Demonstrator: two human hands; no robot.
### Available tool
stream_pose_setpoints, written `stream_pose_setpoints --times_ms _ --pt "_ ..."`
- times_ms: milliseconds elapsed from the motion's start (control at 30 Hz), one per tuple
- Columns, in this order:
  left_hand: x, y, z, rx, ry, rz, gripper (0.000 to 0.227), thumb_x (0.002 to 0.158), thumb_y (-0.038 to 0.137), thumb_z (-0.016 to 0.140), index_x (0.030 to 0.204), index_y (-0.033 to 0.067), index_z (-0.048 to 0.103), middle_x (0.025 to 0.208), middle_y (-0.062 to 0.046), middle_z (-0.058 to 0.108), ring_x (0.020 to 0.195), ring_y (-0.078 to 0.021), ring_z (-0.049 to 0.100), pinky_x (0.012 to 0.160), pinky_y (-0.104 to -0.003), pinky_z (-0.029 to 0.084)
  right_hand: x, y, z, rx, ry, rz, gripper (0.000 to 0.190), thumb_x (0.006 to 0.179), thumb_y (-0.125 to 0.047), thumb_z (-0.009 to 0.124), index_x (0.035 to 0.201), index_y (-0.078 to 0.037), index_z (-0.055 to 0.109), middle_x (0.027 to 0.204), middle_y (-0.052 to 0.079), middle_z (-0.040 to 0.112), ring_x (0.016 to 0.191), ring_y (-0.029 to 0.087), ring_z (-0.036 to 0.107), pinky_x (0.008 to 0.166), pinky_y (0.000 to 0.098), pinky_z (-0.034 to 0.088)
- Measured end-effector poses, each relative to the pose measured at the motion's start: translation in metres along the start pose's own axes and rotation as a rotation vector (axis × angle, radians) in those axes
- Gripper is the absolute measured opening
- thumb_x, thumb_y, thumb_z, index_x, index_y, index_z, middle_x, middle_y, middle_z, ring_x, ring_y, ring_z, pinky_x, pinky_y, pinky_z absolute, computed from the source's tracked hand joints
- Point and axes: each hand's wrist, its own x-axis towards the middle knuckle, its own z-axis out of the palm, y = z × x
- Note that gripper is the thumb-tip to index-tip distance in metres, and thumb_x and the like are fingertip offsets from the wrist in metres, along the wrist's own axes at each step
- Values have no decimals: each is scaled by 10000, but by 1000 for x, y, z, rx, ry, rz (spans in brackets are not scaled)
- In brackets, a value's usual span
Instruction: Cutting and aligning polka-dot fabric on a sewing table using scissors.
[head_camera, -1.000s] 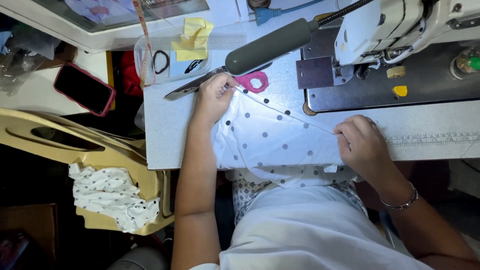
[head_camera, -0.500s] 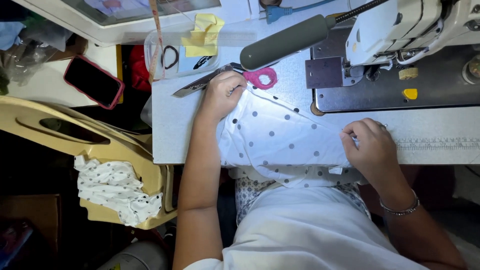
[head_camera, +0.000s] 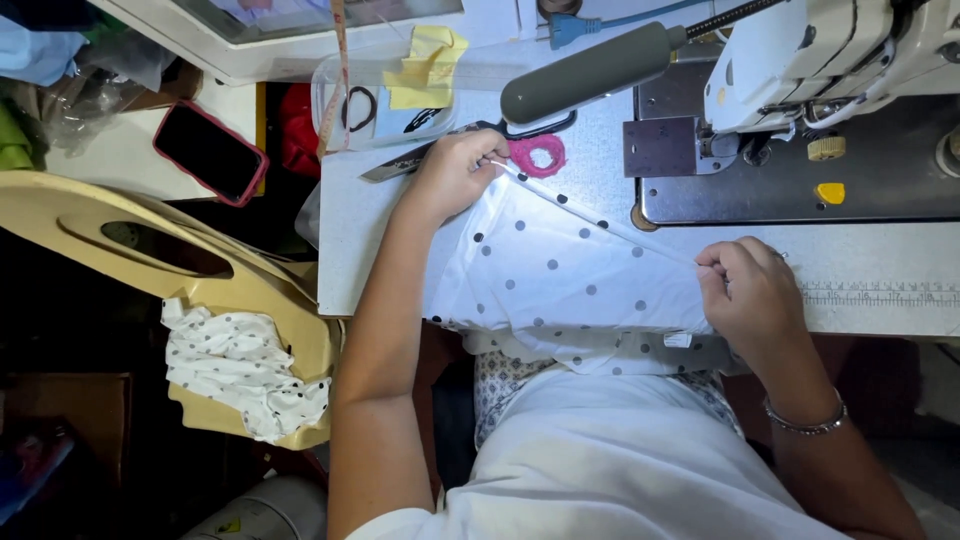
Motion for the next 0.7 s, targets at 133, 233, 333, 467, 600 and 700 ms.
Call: stream_pose_setpoints --times_ms 133,233,333,467,600,700 --pt "6 -2 -3 98 -76 14 88 932 59 662 1010 87 693 930 -63 691 845 -227 626 739 -357 467 2 8 2 18 -35 57 149 957 -136 595 1049 -81 698 1026 74 696 938 282 645 818 453 508" --pt "10 0 -6 98 -130 -28 43 947 64 662 972 81 693 907 -32 693 831 -201 618 726 -343 466 8 -6 -17 216 -172 215 93 908 -109 611 958 -86 686 971 17 697 924 192 612 798 378 498" --pt "11 -5 -7 105 -134 18 74 938 60 648 981 78 705 903 -38 702 835 -207 629 737 -342 465 8 0 -16 280 -168 228 46 905 -120 657 947 -108 670 946 -5 692 879 159 605 747 343 481" --pt "9 -1 -7 102 -130 27 71 939 43 645 975 79 694 905 -34 677 826 -201 610 725 -339 455 9 -2 -25 312 -227 274 97 915 -125 628 987 -96 686 1013 10 682 929 161 587 755 331 482" --pt "9 -11 -2 110 -98 90 107 931 34 663 1021 76 705 1000 -56 700 908 -231 630 800 -352 477 8 3 -23 354 -197 208 144 888 -87 639 985 -69 744 1042 27 714 938 162 630 788 304 516" --pt "7 -13 0 138 -90 134 118 942 40 661 1043 72 714 1043 -70 696 953 -263 641 841 -378 490 5 4 -18 346 -142 162 116 877 -97 677 955 -65 757 1005 21 720 893 148 633 758 280 515"
